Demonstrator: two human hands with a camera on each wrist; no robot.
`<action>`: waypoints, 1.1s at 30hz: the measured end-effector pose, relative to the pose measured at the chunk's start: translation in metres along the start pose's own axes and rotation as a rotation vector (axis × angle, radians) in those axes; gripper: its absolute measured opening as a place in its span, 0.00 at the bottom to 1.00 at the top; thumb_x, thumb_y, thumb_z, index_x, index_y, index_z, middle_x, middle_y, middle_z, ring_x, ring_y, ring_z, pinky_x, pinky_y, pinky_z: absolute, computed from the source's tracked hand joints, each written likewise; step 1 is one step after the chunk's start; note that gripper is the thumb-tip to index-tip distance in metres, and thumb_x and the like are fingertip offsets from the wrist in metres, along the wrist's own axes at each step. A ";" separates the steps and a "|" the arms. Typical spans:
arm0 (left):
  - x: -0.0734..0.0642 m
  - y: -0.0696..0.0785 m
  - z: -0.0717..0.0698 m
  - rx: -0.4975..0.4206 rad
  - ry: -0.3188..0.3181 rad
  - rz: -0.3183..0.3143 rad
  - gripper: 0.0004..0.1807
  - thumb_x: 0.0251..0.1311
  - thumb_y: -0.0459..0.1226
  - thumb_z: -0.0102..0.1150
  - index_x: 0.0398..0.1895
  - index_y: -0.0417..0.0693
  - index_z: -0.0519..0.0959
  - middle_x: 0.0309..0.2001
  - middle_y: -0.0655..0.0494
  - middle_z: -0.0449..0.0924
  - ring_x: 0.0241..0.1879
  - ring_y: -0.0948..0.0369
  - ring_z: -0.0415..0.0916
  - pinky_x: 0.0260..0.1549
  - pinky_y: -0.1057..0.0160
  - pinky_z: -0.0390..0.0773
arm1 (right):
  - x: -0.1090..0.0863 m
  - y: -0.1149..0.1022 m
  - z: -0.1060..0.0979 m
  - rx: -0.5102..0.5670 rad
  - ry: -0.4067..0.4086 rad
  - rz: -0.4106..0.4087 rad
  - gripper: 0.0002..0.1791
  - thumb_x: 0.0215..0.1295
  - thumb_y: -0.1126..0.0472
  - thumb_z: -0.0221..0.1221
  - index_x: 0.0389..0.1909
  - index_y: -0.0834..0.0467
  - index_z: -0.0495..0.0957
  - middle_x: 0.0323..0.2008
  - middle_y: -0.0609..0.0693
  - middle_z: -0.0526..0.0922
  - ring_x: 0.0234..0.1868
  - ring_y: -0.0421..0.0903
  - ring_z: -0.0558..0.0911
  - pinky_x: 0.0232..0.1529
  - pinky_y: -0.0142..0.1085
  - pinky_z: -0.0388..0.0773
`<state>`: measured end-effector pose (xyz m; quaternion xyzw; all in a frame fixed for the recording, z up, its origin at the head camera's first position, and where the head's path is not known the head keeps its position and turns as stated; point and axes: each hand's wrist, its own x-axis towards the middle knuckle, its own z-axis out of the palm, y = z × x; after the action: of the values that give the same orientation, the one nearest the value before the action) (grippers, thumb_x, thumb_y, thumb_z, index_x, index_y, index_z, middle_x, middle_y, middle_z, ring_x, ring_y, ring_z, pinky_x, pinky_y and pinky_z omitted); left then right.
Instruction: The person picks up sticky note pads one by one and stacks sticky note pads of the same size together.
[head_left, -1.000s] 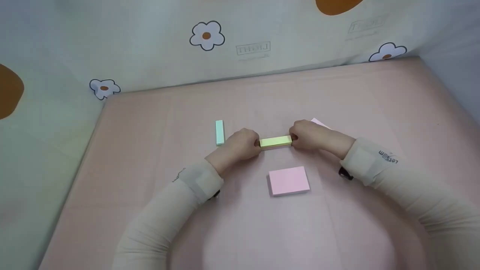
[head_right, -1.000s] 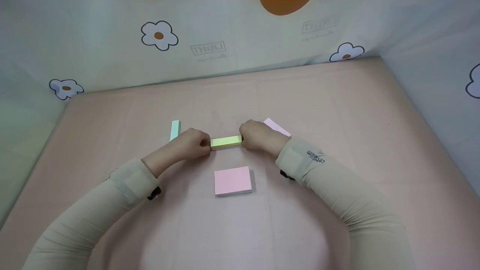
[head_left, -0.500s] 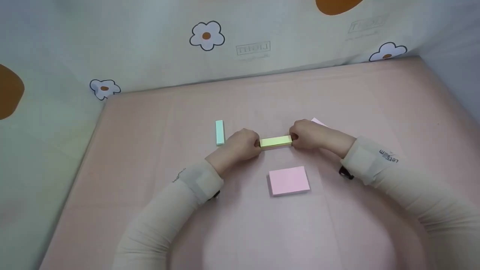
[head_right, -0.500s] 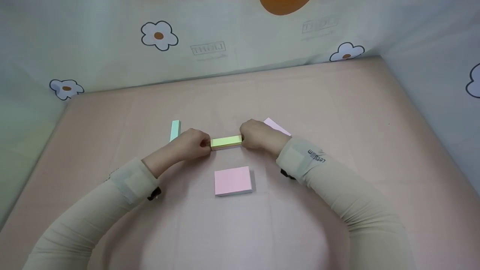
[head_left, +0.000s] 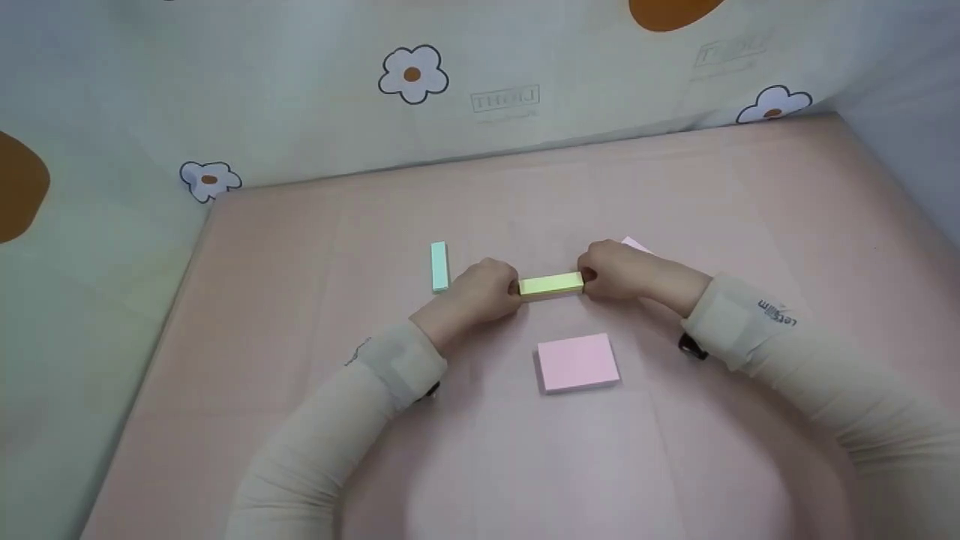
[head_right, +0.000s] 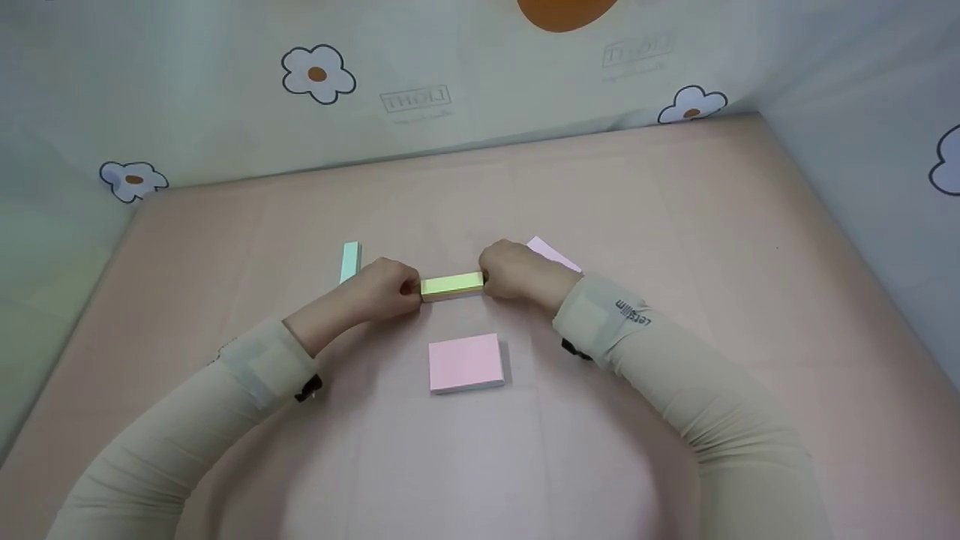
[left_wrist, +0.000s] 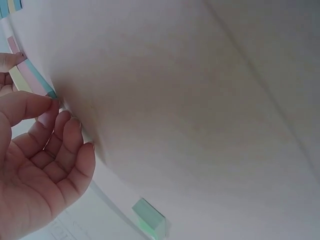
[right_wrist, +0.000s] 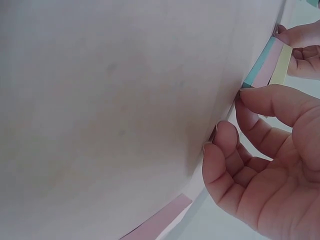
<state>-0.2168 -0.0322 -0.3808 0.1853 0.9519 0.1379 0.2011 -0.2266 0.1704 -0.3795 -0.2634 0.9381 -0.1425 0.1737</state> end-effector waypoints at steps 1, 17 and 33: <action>0.000 -0.001 0.000 -0.007 0.000 0.001 0.11 0.60 0.39 0.53 0.32 0.41 0.80 0.24 0.57 0.72 0.23 0.63 0.64 0.23 0.68 0.65 | -0.001 0.001 -0.001 0.004 -0.004 -0.001 0.03 0.51 0.70 0.54 0.25 0.64 0.77 0.22 0.51 0.73 0.26 0.45 0.67 0.28 0.35 0.63; 0.000 -0.004 -0.001 -0.033 0.008 0.013 0.09 0.58 0.37 0.51 0.33 0.43 0.79 0.26 0.56 0.72 0.26 0.62 0.66 0.25 0.67 0.65 | -0.002 0.002 -0.005 0.039 0.004 0.021 0.07 0.57 0.67 0.51 0.22 0.61 0.73 0.19 0.49 0.68 0.25 0.45 0.66 0.28 0.34 0.61; 0.000 -0.005 0.001 -0.030 0.022 0.019 0.11 0.60 0.40 0.52 0.33 0.42 0.80 0.25 0.56 0.74 0.24 0.63 0.66 0.24 0.68 0.66 | -0.001 -0.002 -0.004 0.025 0.005 0.055 0.08 0.59 0.65 0.51 0.21 0.60 0.71 0.18 0.48 0.66 0.23 0.44 0.65 0.25 0.33 0.60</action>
<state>-0.2175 -0.0360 -0.3837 0.1899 0.9500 0.1564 0.1922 -0.2268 0.1697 -0.3749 -0.2351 0.9435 -0.1503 0.1788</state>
